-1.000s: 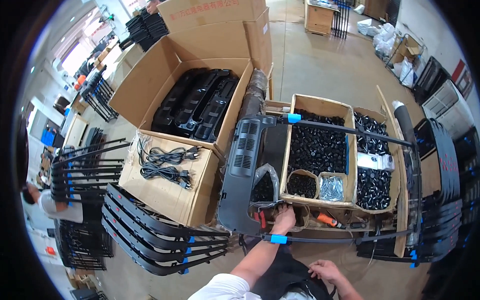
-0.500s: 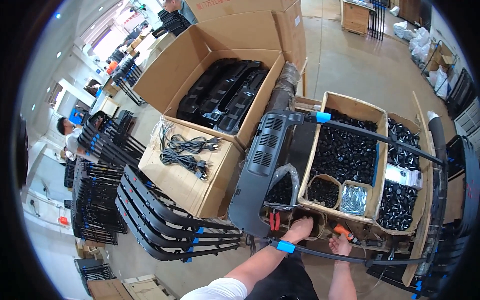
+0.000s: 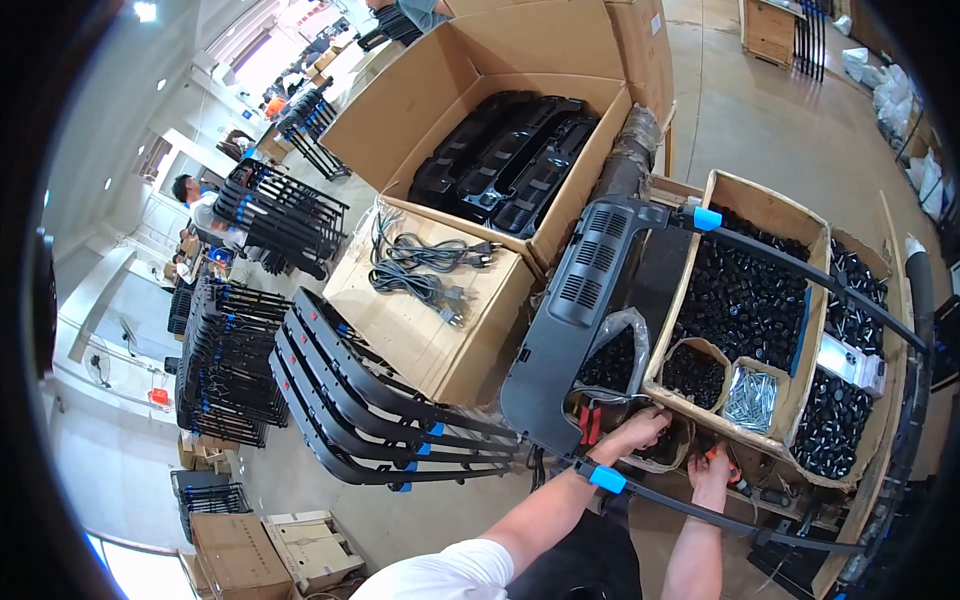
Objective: Assembling leaf blowers by securing components with screws using a power screwdriver.
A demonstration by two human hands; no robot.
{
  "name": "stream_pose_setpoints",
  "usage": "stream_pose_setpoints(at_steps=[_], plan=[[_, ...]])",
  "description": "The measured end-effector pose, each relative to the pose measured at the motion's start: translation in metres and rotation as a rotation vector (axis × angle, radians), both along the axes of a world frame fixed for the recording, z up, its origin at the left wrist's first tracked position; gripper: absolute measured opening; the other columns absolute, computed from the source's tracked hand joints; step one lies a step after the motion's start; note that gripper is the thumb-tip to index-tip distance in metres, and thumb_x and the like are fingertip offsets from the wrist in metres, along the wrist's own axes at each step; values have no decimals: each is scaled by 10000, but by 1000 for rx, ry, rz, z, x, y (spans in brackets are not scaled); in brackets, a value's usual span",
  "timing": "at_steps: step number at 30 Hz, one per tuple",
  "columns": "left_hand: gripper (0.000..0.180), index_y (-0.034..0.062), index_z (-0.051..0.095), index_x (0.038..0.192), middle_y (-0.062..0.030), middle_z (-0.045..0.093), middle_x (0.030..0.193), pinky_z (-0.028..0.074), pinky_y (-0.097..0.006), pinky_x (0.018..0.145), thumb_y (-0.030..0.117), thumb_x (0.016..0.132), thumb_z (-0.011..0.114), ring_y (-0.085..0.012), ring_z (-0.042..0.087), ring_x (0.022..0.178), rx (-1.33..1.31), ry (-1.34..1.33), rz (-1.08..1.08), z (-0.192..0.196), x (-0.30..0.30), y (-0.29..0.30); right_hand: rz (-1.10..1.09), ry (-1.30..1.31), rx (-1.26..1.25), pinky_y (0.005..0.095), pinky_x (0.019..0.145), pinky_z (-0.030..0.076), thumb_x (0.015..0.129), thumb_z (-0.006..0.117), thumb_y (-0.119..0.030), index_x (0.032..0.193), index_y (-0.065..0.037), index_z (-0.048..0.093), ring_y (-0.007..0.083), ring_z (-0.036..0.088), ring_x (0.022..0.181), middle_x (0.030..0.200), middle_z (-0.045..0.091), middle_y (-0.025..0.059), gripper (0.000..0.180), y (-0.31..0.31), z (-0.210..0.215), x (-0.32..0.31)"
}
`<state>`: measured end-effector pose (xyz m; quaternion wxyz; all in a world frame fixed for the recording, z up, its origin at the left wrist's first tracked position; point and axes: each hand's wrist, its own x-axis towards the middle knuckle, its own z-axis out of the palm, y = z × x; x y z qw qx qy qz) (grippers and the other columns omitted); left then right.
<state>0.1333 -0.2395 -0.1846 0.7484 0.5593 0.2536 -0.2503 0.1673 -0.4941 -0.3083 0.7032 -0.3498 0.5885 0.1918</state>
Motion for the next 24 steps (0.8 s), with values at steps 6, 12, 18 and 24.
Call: stream_pose_setpoints(at_steps=[6, 12, 18, 24], plan=[[247, 142, 563, 1002, 21, 555, 777, 263, -244, 403, 365, 1088, 499, -74, 442, 529, -366, 113, 141, 0, -8, 17, 17, -171, -130, 383, 798, 529, 895, 776, -479, 1150, -189, 621, 217, 606, 1019, 1103, 639, 41, 416, 19, -1, -3], [215, 125, 574, 1081, -28, 633, 910, 311, -192, 403, 318, 1118, 487, -77, 513, 640, -757, 107, 326, -16, -13, 19, -67, -475, 294, 222, 409, 412, 964, 672, -351, 1028, -163, 680, 183, 635, 669, 934, 705, 19, 199, -25, 47, -21], [219, 112, 582, 1100, -39, 611, 936, 294, -158, 391, 301, 1126, 474, -68, 484, 641, -1022, 43, 322, -27, -22, 27, -63, -597, 237, 254, 456, 458, 946, 697, -257, 1261, -219, 665, 186, 688, 811, 993, 705, -10, 319, -36, 126, -62], [253, 111, 614, 1086, -36, 639, 952, 384, -178, 468, 337, 1115, 505, -92, 554, 706, -1026, 70, 536, -9, -27, 20, 19, -392, 213, 350, 608, 537, 946, 708, -268, 1273, -329, 634, 204, 687, 994, 1051, 691, -38, 341, -54, 145, -147]])
